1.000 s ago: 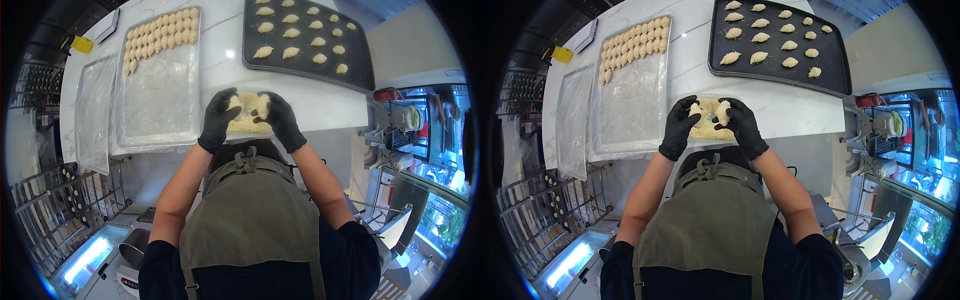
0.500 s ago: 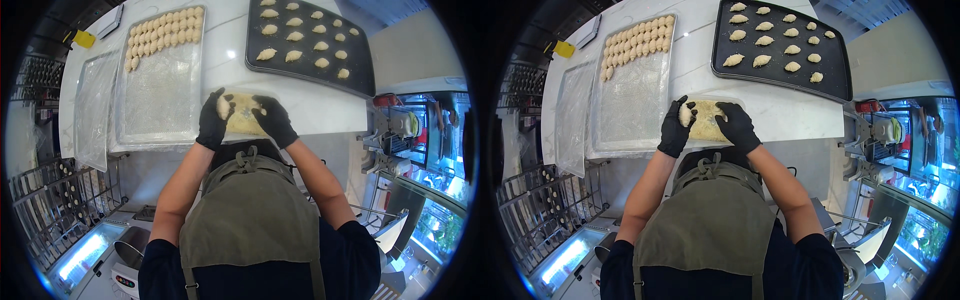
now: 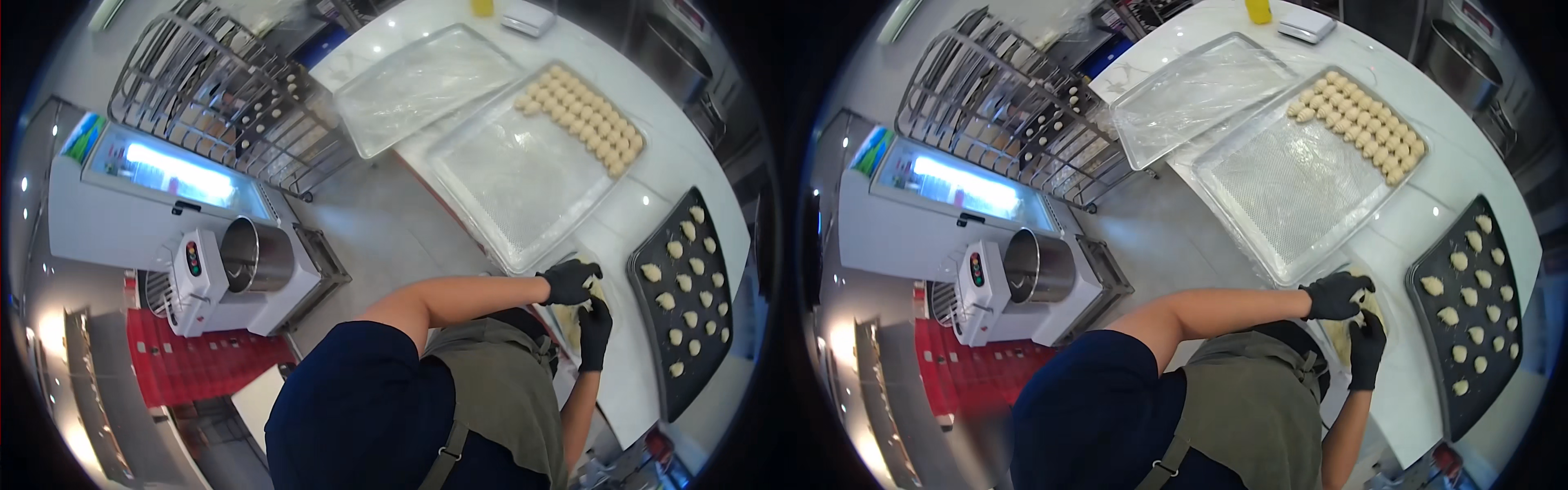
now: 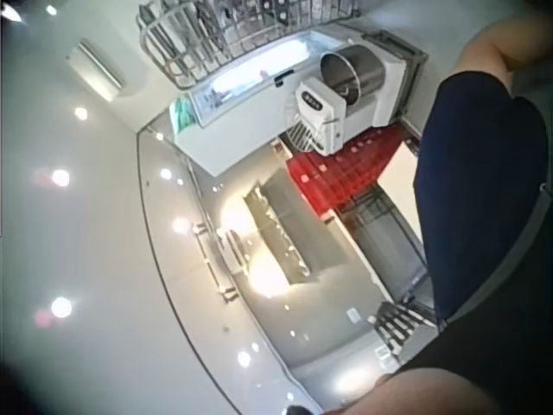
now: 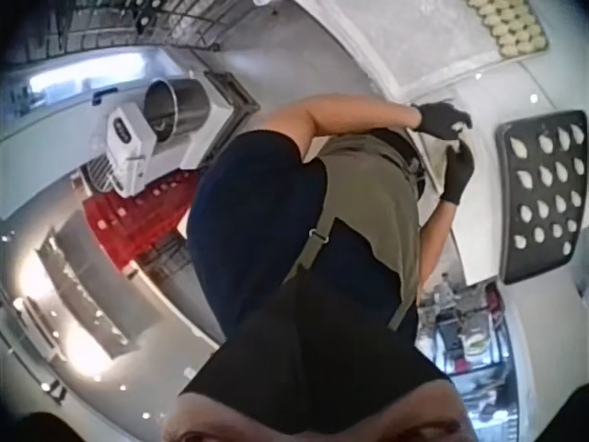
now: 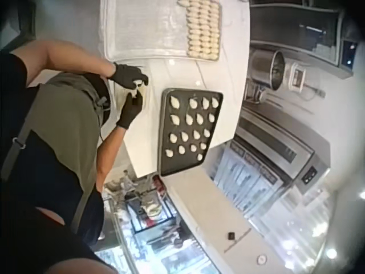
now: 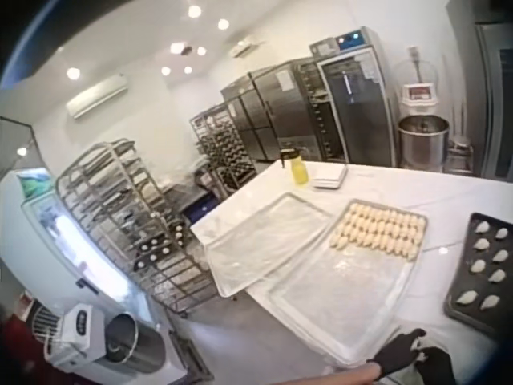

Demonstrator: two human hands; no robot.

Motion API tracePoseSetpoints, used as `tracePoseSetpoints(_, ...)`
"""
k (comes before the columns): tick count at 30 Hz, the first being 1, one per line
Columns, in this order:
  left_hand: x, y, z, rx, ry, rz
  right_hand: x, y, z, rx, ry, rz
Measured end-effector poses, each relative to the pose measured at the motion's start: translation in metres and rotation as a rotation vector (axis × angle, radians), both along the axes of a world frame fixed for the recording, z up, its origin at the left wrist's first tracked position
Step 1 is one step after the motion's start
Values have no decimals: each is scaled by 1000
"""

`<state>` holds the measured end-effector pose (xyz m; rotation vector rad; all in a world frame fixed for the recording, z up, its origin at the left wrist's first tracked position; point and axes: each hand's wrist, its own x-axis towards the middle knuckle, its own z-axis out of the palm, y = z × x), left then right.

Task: Shaping small pieces of dough and arranging them onto baking trays.

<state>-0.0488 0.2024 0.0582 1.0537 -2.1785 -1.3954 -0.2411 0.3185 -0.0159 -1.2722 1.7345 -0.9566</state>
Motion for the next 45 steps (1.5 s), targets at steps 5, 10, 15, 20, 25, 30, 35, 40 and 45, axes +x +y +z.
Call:
tracePoseSetpoints(5, -10, -4, -69, -410, -43, -11, -10, 11, 66, -3, -309, -197)
tracePoseSetpoints(10, -32, -3, -93, -548, -203, -76, -20, 29, 69, -44, -366, -299)
tracePoseSetpoints(15, -28, 1, -86, -651, -336, -143, -24, 46, 56, -67, -430, -371)
tracePoseSetpoints(20, -29, 5, -82, -572, -317, -125, -20, 53, 61, -87, -439, -384)
tracePoseSetpoints(25, -31, 0, -90, -592, -356, -158, -19, 50, 62, -116, -436, -379)
tracePoseSetpoints(30, -25, -3, -86, -719, -401, -172, -16, 46, 65, -114, -457, -380)
tracePoseSetpoints(35, -26, -5, -81, -901, -190, -277, -14, 44, 70, -101, -478, -392)
tracePoseSetpoints(40, -25, -5, -83, -862, -79, -344, -13, 44, 77, -100, -478, -408)
tracePoseSetpoints(45, -25, -3, -83, -831, -342, -287, -13, 52, 80, -86, -497, -438)
